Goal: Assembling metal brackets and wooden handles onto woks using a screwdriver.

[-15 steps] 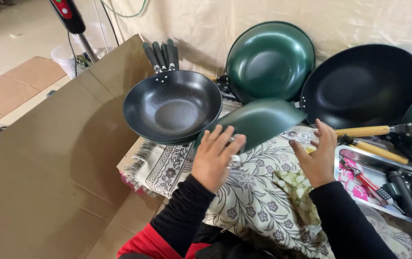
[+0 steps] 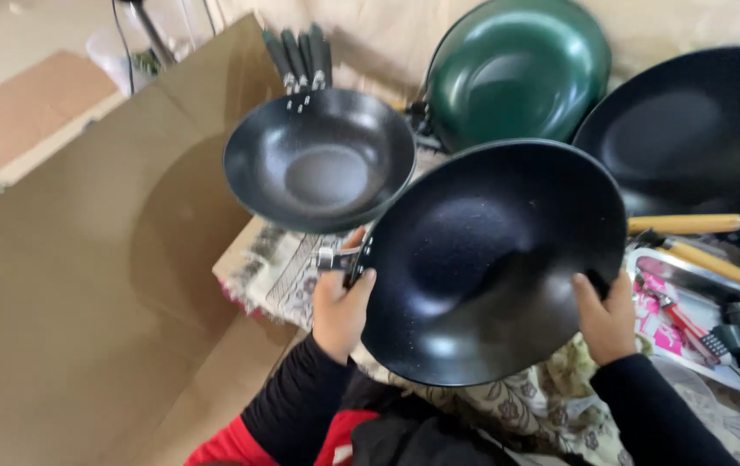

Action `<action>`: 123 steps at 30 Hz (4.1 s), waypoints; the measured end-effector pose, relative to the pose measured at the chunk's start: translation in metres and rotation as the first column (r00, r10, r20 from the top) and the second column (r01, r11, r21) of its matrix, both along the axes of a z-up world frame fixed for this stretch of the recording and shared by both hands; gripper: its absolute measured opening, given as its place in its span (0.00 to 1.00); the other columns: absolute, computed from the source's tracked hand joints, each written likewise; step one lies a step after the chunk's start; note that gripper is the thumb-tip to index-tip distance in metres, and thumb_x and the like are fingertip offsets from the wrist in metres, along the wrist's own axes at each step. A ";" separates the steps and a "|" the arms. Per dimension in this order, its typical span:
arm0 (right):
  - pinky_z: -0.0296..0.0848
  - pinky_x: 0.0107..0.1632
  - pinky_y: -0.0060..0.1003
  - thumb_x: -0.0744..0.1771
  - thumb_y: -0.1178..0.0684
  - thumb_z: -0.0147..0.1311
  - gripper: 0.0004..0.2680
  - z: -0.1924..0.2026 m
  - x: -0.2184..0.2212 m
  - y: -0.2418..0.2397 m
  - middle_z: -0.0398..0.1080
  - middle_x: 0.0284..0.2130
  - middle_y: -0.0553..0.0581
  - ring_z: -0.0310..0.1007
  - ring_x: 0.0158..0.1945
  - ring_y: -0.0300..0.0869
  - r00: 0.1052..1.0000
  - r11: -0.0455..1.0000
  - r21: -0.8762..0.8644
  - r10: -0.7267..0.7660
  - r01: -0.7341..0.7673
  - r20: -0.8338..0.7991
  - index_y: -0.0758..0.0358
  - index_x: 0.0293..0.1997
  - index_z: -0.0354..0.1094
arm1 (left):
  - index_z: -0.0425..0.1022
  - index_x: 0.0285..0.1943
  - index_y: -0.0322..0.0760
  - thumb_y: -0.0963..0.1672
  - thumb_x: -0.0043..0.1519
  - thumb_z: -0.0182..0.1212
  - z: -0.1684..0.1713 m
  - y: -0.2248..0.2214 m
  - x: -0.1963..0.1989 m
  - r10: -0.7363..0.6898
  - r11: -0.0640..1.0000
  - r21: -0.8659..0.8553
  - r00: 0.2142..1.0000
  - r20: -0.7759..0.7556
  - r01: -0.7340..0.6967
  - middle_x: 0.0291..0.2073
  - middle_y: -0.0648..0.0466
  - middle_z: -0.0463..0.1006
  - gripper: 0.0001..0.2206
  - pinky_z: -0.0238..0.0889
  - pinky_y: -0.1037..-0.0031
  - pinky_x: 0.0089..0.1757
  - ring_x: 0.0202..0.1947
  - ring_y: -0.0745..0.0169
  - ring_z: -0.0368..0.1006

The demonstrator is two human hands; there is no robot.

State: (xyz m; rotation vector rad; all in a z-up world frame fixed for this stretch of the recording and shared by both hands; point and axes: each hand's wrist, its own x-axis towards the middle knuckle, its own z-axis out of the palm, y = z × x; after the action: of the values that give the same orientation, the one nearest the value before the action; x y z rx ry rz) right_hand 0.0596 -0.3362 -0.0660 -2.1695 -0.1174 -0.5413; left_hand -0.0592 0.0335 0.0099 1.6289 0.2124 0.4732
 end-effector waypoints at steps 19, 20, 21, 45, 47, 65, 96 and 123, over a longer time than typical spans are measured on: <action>0.66 0.62 0.48 0.63 0.46 0.56 0.28 -0.038 -0.029 -0.083 0.70 0.61 0.60 0.71 0.62 0.56 0.928 0.977 -0.172 0.057 -0.128 -0.369 0.57 0.72 0.57 | 0.66 0.38 0.39 0.41 0.57 0.61 -0.165 -0.020 0.066 -0.031 0.979 -0.195 0.901 -0.432 -0.060 0.35 0.50 0.73 0.07 0.64 0.67 0.43 0.38 0.61 0.69; 0.62 0.66 0.46 0.63 0.45 0.57 0.30 -0.044 -0.027 -0.086 0.65 0.65 0.61 0.66 0.66 0.54 0.914 0.973 -0.155 0.097 -0.170 -0.395 0.59 0.74 0.53 | 0.65 0.37 0.39 0.40 0.58 0.61 -0.168 -0.019 0.068 -0.047 0.966 -0.247 0.895 -0.444 -0.072 0.32 0.49 0.73 0.07 0.64 0.67 0.37 0.33 0.60 0.70; 0.57 0.70 0.45 0.63 0.44 0.58 0.32 -0.050 -0.025 -0.089 0.59 0.70 0.61 0.60 0.71 0.52 0.898 0.968 -0.136 0.137 -0.211 -0.419 0.61 0.75 0.48 | 0.64 0.36 0.39 0.40 0.59 0.61 -0.170 -0.017 0.070 -0.062 0.951 -0.298 0.888 -0.456 -0.086 0.29 0.47 0.73 0.08 0.64 0.66 0.30 0.28 0.58 0.71; 0.74 0.50 0.61 0.64 0.48 0.56 0.17 -0.092 0.039 -0.262 0.69 0.48 0.65 0.68 0.53 0.65 0.845 0.709 -0.703 -0.347 -0.048 -0.408 0.56 0.59 0.71 | 0.77 0.52 0.41 0.42 0.59 0.63 0.000 -0.190 0.060 -0.671 0.625 0.658 0.720 0.178 0.420 0.54 0.50 0.77 0.13 0.56 0.54 0.64 0.66 0.44 0.66; 0.79 0.49 0.55 0.63 0.46 0.59 0.19 -0.107 0.045 -0.270 0.73 0.48 0.62 0.73 0.53 0.59 0.846 0.695 -0.718 -0.369 -0.024 -0.386 0.55 0.61 0.72 | 0.77 0.54 0.43 0.45 0.61 0.63 -0.028 -0.229 0.093 -0.758 0.549 0.696 0.627 0.180 0.463 0.52 0.51 0.78 0.13 0.56 0.55 0.63 0.64 0.45 0.68; 0.76 0.49 0.41 0.63 0.49 0.61 0.10 -0.040 -0.002 -0.255 0.72 0.39 0.53 0.74 0.47 0.49 0.936 0.921 -0.162 -0.350 0.353 0.050 0.51 0.47 0.79 | 0.67 0.69 0.49 0.50 0.57 0.64 -0.118 -0.397 0.182 -0.693 0.158 0.893 0.691 -0.203 0.421 0.61 0.53 0.71 0.28 0.60 0.54 0.59 0.64 0.49 0.67; 0.76 0.49 0.44 0.63 0.54 0.62 0.16 0.020 -0.088 -0.068 0.74 0.45 0.55 0.75 0.42 0.49 0.789 0.632 -0.692 0.597 -0.349 0.148 0.60 0.57 0.71 | 0.75 0.49 0.37 0.39 0.62 0.63 -0.047 -0.099 0.032 -0.563 0.592 0.804 0.744 0.361 0.058 0.42 0.48 0.74 0.08 0.64 0.57 0.45 0.41 0.47 0.72; 0.75 0.45 0.43 0.62 0.53 0.66 0.14 -0.033 0.011 0.056 0.75 0.39 0.58 0.75 0.39 0.52 0.817 0.787 -0.530 0.509 -0.316 0.270 0.57 0.52 0.78 | 0.72 0.64 0.43 0.44 0.62 0.63 -0.128 -0.030 0.040 0.057 0.724 0.578 0.866 0.496 -0.378 0.64 0.46 0.67 0.20 0.55 0.51 0.64 0.67 0.38 0.61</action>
State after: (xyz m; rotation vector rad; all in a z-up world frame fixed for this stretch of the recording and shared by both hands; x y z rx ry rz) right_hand 0.0705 -0.2799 -0.0988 -2.3437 -1.0405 -0.7403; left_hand -0.0188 0.0033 -0.1180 2.1368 -0.1366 1.2120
